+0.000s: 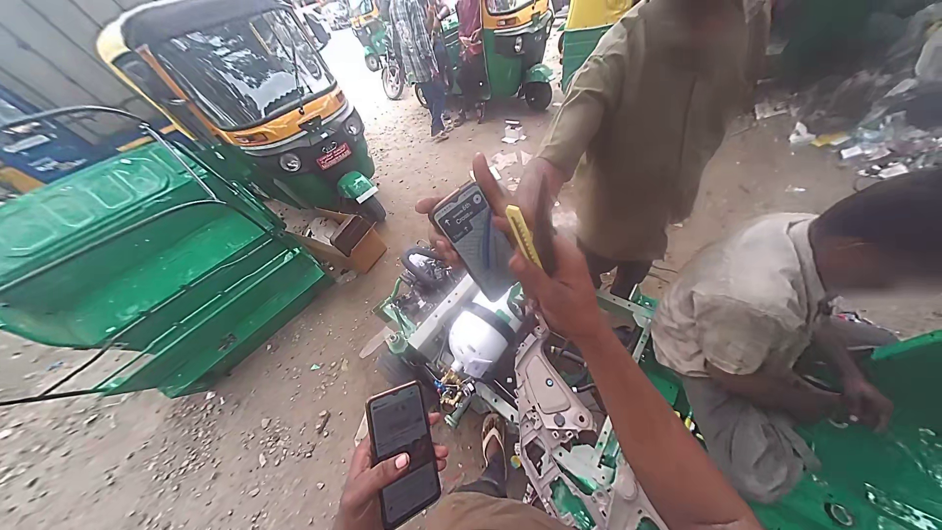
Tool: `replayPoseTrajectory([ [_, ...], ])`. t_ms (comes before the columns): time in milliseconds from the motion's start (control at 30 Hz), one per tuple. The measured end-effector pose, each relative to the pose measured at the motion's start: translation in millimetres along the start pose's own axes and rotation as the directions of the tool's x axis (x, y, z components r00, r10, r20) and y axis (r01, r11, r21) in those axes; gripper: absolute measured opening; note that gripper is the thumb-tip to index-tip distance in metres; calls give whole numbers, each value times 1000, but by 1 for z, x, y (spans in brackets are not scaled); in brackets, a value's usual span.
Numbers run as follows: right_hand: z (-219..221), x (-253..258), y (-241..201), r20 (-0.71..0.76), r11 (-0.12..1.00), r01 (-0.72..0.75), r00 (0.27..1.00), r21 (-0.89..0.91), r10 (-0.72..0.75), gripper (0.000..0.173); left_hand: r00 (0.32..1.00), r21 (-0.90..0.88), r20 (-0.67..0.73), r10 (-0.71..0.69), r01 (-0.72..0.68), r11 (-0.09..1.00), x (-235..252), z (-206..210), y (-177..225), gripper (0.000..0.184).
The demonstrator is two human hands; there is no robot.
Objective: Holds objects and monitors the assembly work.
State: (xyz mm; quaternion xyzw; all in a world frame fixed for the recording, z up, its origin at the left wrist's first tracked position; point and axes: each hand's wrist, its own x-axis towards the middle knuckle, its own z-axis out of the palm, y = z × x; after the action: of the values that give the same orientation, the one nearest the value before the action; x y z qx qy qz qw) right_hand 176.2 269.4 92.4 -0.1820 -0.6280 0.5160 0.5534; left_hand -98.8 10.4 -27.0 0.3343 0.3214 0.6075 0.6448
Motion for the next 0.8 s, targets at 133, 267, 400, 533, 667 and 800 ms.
replayPoseTrajectory([
  [133, -2, -19, 6, 16, 1000, -8, 1000, -11, 8, 30, 1000, -27, -1, -8, 8, 1000, -1, -5, -2, 63],
  [267, -5, -22, 13, -34, 998, -28, 999, -59, 26, 27, 1000, -16, -6, -19, 19, 1000, 1, -4, -2, 63],
  [400, -4, -11, 17, -44, 993, -32, 999, -115, 27, 24, 999, -17, 20, -48, 48, 999, 0, -5, -1, 61],
  [533, 3, -30, 12, 1, 991, 38, 999, -130, -38, 25, 996, -18, 23, -85, 86, 996, 2, 0, 0, 53],
  [667, 2, -101, 30, 43, 956, -154, 988, 248, 148, 31, 990, -124, 77, -118, 127, 984, 16, 5, -9, 54],
  [800, -21, -208, 54, -141, 840, -492, 837, 228, 528, 27, 994, -216, 76, -80, 95, 972, 31, 29, -21, 67],
])
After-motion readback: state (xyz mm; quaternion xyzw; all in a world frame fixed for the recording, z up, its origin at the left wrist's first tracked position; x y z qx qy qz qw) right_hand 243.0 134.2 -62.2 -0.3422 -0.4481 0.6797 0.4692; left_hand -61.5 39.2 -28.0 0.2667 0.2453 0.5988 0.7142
